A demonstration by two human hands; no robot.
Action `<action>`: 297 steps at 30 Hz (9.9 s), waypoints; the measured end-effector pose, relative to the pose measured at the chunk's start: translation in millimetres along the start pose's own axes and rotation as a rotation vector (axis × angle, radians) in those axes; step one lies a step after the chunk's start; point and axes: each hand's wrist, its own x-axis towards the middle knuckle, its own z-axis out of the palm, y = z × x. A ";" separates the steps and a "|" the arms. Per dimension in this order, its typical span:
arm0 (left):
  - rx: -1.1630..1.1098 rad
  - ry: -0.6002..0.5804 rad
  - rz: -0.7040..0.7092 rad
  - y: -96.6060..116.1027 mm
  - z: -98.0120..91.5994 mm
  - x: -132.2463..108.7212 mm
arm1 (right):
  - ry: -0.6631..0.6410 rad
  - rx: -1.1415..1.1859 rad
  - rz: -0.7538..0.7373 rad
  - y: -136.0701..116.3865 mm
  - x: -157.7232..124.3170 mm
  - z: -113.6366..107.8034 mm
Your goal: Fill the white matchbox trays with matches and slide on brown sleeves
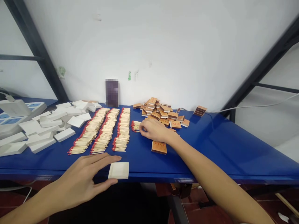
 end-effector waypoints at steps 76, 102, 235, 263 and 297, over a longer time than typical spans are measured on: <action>-0.150 0.182 -0.045 -5.7 15.4 5.2 | 0.023 0.071 -0.040 -0.6 -0.5 8.8; -0.139 0.199 -0.026 -7.2 16.9 5.5 | -0.043 0.181 0.023 -6.9 -1.5 5.9; -0.202 0.174 -0.037 -4.3 14.0 5.5 | 0.120 0.017 0.037 -7.0 -6.2 3.8; -0.168 0.214 -0.073 -3.8 15.9 6.3 | -0.037 0.225 -0.073 -21.4 -12.2 -14.4; -0.139 0.194 -0.058 -4.9 15.0 6.0 | 0.031 -0.064 0.001 11.4 5.6 10.1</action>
